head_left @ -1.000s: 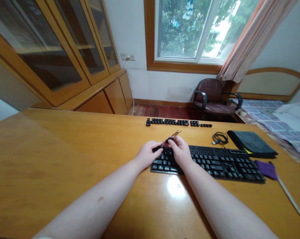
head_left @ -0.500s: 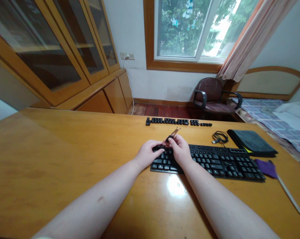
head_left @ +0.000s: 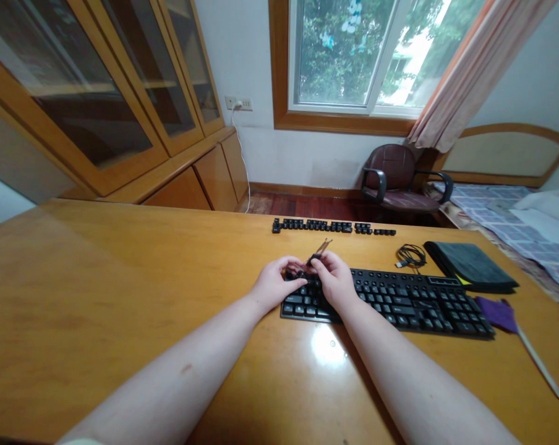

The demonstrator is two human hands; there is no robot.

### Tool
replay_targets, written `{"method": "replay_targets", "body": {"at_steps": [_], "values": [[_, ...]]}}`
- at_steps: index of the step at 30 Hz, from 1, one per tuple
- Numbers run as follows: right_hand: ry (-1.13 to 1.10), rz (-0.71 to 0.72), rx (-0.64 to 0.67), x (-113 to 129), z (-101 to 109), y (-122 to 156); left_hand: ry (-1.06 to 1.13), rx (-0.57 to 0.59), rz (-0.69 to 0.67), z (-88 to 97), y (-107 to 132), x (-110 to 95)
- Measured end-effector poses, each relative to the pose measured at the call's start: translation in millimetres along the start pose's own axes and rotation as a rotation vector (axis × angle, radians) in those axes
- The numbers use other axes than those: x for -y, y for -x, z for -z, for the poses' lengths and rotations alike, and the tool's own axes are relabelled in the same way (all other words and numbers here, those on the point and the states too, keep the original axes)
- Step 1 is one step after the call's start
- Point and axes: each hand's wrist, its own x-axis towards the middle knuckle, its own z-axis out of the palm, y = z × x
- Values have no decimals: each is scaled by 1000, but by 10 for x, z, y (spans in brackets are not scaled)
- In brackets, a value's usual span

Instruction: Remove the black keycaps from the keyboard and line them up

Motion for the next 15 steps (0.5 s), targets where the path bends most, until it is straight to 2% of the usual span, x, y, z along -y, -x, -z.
{"method": "replay_targets", "body": {"at_steps": [6, 11, 15], "values": [[-10, -13, -7, 20, -5, -5, 108, 12, 14, -7, -2, 23], [-162, -116, -64, 87, -15, -34, 119, 44, 8, 0, 12, 37], [-207, -145, -80, 108, -12, -50, 154, 52, 24, -2, 16, 45]]}}
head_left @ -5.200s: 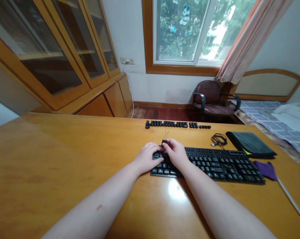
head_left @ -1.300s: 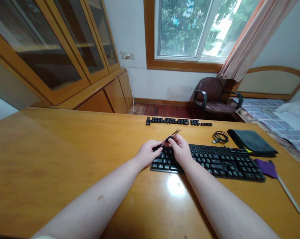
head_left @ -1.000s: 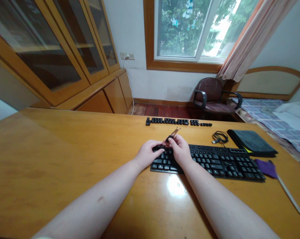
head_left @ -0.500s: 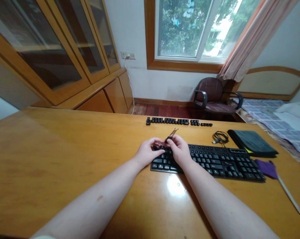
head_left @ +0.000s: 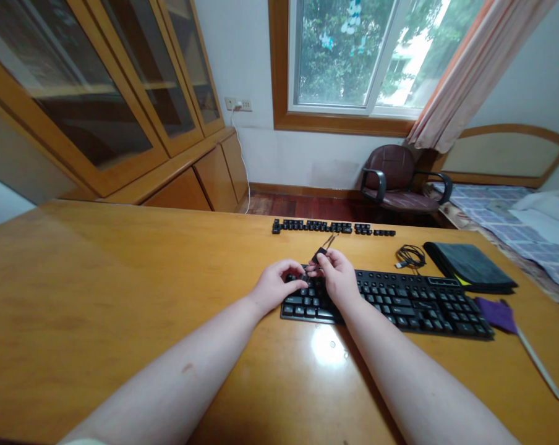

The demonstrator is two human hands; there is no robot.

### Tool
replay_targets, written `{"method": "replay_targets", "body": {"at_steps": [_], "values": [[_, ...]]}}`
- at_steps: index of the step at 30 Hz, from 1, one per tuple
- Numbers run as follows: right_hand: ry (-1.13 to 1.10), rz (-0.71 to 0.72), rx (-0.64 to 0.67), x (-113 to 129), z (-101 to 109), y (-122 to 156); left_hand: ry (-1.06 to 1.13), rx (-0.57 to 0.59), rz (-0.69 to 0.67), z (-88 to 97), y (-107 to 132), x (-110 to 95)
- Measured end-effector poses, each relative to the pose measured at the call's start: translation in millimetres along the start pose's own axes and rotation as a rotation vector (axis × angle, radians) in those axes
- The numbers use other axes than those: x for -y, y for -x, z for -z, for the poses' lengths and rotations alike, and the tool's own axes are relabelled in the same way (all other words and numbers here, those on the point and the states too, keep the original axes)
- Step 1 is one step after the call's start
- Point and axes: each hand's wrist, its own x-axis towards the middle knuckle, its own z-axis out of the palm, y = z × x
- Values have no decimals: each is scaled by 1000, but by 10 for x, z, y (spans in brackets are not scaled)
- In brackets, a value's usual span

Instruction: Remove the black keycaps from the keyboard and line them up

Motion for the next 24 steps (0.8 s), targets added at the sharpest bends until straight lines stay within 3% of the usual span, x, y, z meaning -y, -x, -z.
{"method": "replay_targets", "body": {"at_steps": [11, 24], "values": [[-74, -38, 40, -30, 29, -4, 21, -34, -73, 13, 9, 63], [-218, -184, 151, -13, 37, -30, 142, 12, -116, -18, 45, -74]]}}
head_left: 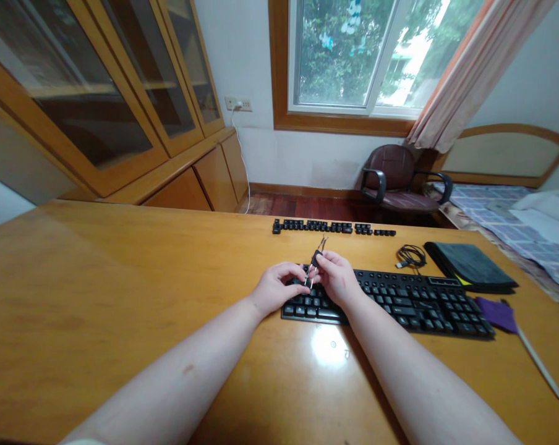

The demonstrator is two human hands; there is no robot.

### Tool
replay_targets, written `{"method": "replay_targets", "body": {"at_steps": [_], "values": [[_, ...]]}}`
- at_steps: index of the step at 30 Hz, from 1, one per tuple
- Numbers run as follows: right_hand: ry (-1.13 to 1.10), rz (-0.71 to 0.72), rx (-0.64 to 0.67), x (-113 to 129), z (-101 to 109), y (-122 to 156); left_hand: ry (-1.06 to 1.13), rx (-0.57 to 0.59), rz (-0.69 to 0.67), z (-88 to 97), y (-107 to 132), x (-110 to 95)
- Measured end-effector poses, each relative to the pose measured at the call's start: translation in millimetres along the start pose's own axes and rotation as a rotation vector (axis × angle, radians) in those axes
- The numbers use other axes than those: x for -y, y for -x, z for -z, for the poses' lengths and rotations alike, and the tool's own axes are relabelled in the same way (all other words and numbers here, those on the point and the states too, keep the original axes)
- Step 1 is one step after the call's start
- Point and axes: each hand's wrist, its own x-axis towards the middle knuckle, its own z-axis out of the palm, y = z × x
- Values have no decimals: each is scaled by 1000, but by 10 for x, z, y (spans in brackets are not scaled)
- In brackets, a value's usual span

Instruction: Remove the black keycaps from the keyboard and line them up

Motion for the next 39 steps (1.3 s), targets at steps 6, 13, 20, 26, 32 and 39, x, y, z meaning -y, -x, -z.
{"method": "replay_targets", "body": {"at_steps": [6, 13, 20, 26, 32, 39], "values": [[-4, -27, 8, -18, 6, -9, -116, 14, -55, 21, 24, 1], [27, 98, -79, -41, 25, -8, -187, -69, -168, 47, 2, 2], [99, 164, -108, -6, -21, 23, -209, -17, -169, 46, -9, -19], [111, 167, -120, -5, -30, 20, 93, 19, 9, 34, -31, 30], [108, 180, -130, -5, -32, 24, -20, -48, 36, 22, -17, 56], [123, 213, -158, -22, -30, 25, -181, -119, -13, 37, -27, 68]]}}
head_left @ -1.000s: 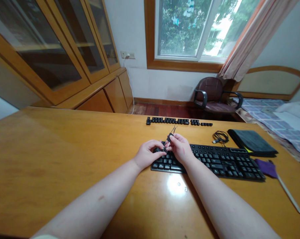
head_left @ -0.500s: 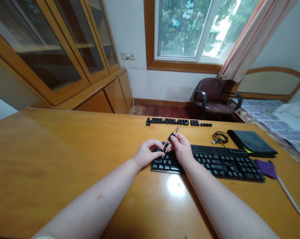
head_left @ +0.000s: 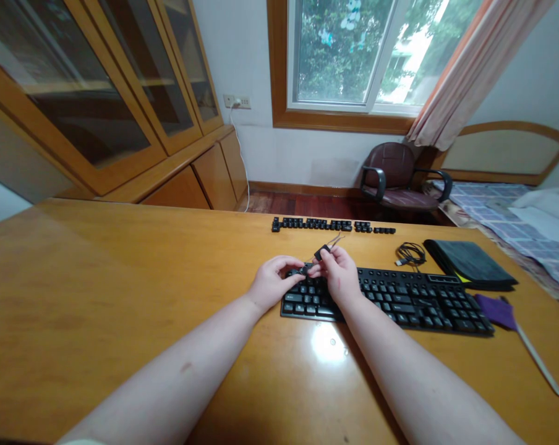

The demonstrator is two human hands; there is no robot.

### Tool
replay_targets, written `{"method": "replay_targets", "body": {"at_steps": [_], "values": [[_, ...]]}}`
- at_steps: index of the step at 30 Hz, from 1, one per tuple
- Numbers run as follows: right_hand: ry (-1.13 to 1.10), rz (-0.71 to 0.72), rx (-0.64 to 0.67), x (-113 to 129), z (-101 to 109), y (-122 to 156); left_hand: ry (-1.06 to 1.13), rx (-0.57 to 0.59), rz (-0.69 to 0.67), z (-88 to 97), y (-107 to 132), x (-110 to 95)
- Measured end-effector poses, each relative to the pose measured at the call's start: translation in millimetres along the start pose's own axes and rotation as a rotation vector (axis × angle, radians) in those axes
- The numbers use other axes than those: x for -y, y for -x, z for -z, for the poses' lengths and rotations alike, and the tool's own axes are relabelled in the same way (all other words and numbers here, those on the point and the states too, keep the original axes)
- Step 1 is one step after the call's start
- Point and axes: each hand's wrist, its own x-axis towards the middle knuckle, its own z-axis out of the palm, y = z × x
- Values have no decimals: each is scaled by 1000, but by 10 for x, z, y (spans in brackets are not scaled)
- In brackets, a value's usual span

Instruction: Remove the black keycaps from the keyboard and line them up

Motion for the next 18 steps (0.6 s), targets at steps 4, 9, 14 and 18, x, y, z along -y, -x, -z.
{"method": "replay_targets", "body": {"at_steps": [4, 9, 14, 18], "values": [[51, 43, -34, 4, -21, 18, -53, -34, -59, -4, 6, 10], [122, 114, -104, -12, -36, 59, -72, -127, -42, -23, 12, 23], [126, 148, -128, -15, -39, 74, -66, -168, 63, -45, 5, 3], [56, 41, -115, 20, -27, 27, 148, -188, 139, -59, -3, -3]]}}
